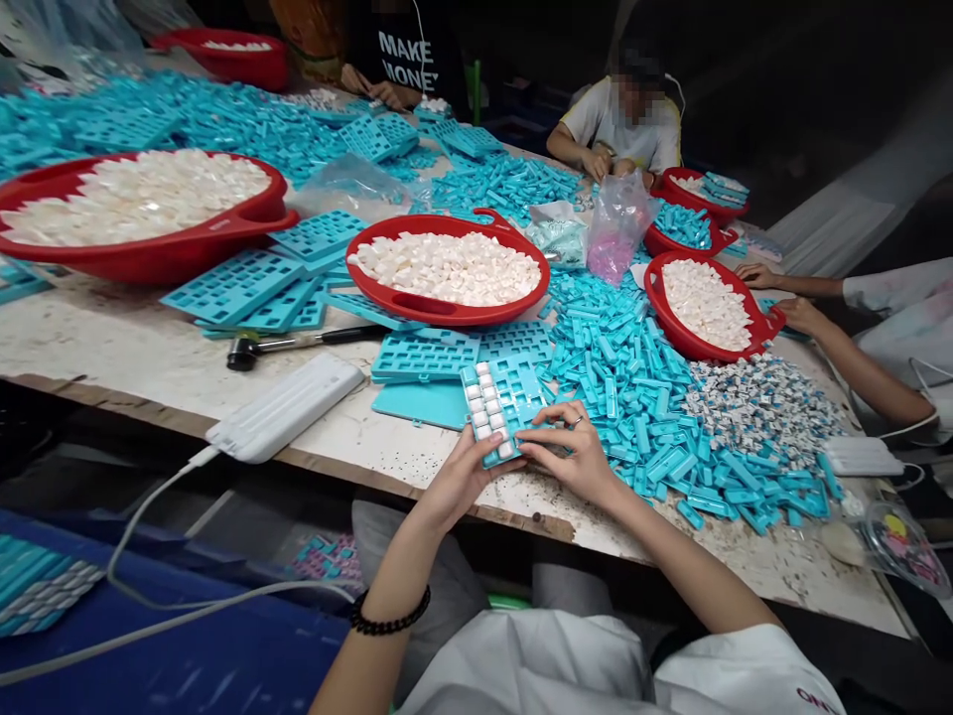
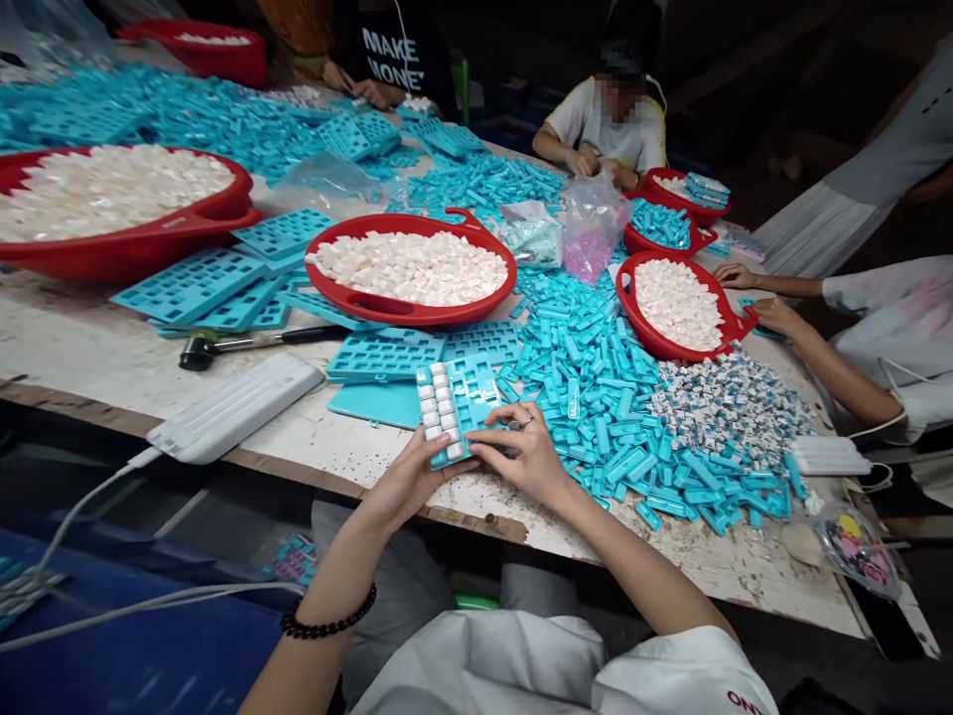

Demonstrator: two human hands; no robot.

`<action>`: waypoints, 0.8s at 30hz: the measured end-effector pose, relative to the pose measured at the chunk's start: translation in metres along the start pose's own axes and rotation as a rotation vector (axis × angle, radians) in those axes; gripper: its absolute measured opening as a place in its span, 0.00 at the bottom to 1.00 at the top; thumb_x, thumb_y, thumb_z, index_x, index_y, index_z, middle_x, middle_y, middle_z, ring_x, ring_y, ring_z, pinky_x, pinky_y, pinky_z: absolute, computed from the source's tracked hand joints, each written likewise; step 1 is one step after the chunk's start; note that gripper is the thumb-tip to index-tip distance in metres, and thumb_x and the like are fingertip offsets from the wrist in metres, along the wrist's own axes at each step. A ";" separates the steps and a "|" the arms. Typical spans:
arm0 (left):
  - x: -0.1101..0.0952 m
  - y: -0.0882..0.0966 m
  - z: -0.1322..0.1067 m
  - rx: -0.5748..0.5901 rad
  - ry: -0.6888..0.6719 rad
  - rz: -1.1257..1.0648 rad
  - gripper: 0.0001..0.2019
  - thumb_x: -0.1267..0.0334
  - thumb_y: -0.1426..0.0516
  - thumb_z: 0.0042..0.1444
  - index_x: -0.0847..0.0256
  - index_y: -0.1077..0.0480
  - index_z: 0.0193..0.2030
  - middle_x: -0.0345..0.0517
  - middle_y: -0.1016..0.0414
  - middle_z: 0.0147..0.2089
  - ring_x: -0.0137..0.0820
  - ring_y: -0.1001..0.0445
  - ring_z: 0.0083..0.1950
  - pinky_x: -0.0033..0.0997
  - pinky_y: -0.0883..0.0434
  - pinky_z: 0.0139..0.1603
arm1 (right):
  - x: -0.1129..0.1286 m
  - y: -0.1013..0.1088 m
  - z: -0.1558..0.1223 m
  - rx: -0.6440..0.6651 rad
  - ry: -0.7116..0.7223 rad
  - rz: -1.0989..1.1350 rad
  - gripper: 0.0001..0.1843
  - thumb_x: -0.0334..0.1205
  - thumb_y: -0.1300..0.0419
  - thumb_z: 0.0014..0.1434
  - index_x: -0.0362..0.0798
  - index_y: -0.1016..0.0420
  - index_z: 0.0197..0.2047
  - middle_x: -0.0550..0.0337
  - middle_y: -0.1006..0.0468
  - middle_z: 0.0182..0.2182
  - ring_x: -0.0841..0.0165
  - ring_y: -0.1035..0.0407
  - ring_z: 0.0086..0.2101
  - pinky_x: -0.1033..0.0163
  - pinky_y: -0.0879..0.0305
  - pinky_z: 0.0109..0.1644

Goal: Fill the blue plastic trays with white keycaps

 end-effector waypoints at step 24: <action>0.000 -0.002 0.000 -0.005 0.021 0.009 0.25 0.62 0.38 0.61 0.51 0.36 0.64 0.47 0.26 0.61 0.42 0.25 0.57 0.42 0.22 0.55 | -0.013 -0.006 -0.001 0.047 -0.101 0.017 0.10 0.35 0.29 0.58 0.57 0.16 0.43 0.60 0.25 0.41 0.65 0.31 0.45 0.52 0.38 0.56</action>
Point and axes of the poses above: each hand's wrist, its own z-axis towards the middle knuckle, its own y-axis out of the back of the hand, x = y × z, the point moved 9 cm from there along z, towards the middle knuckle
